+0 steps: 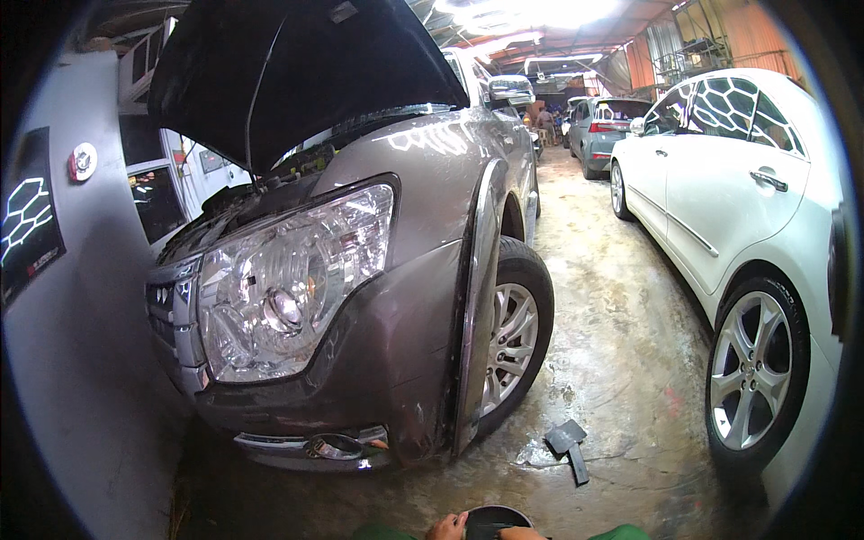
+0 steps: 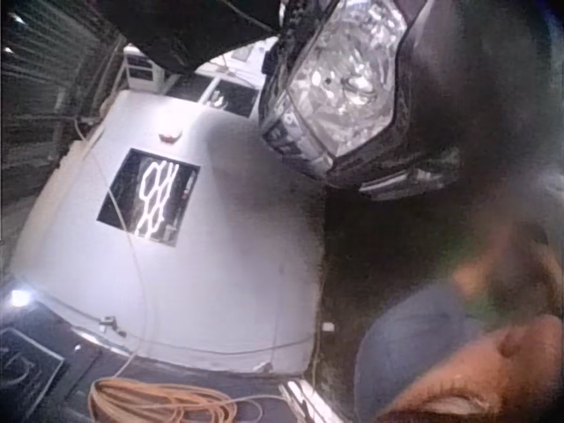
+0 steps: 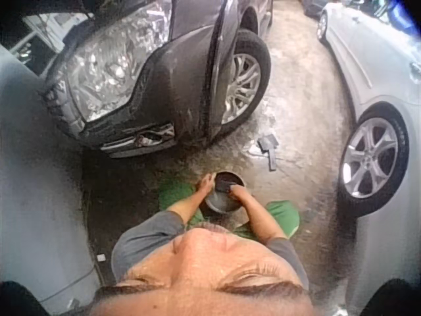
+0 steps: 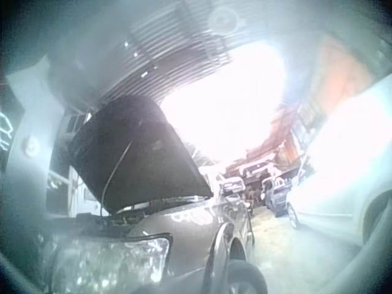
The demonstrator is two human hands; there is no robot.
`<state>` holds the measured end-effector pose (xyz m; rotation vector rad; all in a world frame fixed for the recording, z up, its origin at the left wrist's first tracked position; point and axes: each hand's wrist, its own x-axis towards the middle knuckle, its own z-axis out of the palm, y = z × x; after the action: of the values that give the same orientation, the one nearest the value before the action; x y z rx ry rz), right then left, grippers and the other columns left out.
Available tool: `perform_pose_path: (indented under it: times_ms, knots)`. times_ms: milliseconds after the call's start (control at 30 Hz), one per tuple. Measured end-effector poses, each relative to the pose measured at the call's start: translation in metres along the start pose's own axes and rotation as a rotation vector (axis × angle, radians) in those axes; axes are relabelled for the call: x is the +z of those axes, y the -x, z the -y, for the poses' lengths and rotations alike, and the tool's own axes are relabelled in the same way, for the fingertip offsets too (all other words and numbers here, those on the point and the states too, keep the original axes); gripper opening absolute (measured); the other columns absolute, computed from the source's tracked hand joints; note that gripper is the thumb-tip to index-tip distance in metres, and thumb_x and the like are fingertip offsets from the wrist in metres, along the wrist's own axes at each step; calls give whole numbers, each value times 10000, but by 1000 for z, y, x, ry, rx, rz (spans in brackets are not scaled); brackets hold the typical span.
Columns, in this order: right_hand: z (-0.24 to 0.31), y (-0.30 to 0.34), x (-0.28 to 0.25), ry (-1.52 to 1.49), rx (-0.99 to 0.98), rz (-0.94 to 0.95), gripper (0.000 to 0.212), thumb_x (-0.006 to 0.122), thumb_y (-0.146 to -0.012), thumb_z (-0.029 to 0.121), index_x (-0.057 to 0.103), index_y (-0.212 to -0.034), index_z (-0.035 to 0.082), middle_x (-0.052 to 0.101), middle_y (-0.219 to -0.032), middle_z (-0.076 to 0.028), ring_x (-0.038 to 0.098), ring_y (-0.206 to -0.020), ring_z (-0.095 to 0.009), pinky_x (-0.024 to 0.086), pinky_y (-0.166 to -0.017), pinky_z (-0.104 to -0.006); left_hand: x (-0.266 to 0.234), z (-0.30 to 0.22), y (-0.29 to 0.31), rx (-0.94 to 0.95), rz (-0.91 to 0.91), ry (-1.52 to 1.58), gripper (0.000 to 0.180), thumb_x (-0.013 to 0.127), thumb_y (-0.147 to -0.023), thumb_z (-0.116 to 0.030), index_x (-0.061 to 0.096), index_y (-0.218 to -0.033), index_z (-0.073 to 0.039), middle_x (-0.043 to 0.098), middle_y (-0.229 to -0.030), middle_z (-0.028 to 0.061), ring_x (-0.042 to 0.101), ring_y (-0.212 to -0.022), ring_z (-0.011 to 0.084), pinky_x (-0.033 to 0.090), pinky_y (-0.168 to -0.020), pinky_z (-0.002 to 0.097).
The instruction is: The person sits on the floor and applies a black plastic trim piece to the front wheel arch of a dark-colored car. They repeatedly wet the trim and the car surface with a sponge and water, then press the trim into place. Another person briefly assists by pressing the trim while the hood is open.
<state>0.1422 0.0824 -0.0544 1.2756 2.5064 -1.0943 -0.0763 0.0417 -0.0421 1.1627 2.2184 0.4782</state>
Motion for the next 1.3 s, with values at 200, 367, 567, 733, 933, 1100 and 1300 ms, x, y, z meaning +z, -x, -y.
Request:
perform_pose_path:
  times_ms: [200,367,567,733,933,1100,1300]
  knots:
    - [12,-12,-10,22,-148,-24,186,679,-756,246,755,-804,82,728,-870,-213,708,-820,-409,553,-692,-509,14,39,-32,146,-39,158,607,413,-1000,-627,692,-1069,-92,690,-1095,234,627,-1044,453,469,-936,510]
    - [-5,-1,-12,140,-52,133,141,707,-721,188,774,-805,97,736,-861,-199,719,-825,-390,563,-704,-497,19,14,-12,149,75,23,558,427,-1003,-576,665,-1144,-92,670,-1141,228,615,-1066,439,465,-950,508]
    - [8,1,-18,139,-68,90,180,680,-738,193,777,-829,73,733,-899,-218,717,-857,-400,563,-741,-495,24,33,-26,119,79,-9,463,467,-1005,-462,629,-1244,-99,638,-1236,221,585,-1150,434,447,-1007,499]
    - [-7,-5,1,104,-22,73,210,661,-760,202,778,-857,59,732,-929,-231,718,-894,-402,565,-771,-496,-11,-11,3,18,124,-26,663,398,-1001,-655,690,-1173,-85,697,-1124,244,638,-1087,460,493,-913,536]
    - [-3,-8,-9,123,78,277,327,604,-857,256,727,-1080,50,725,-1063,-230,705,-1023,-408,555,-869,-510,-21,-26,12,30,84,-28,665,385,-1009,-649,695,-1074,-64,690,-1087,253,633,-1066,474,488,-877,551]
    - [33,2,-40,62,151,323,364,589,-888,239,723,-1163,40,723,-1156,-217,696,-1103,-395,556,-907,-501,-4,17,-21,-14,138,-56,659,390,-1009,-645,688,-986,-57,685,-1048,267,637,-1036,483,488,-859,559]
    - [17,-4,-31,108,176,398,342,620,-866,204,734,-1148,47,720,-1178,-206,695,-1113,-378,559,-902,-489,-6,0,-5,81,48,-43,643,406,-1004,-649,697,-1075,-80,695,-1033,268,641,-1001,494,493,-847,567]
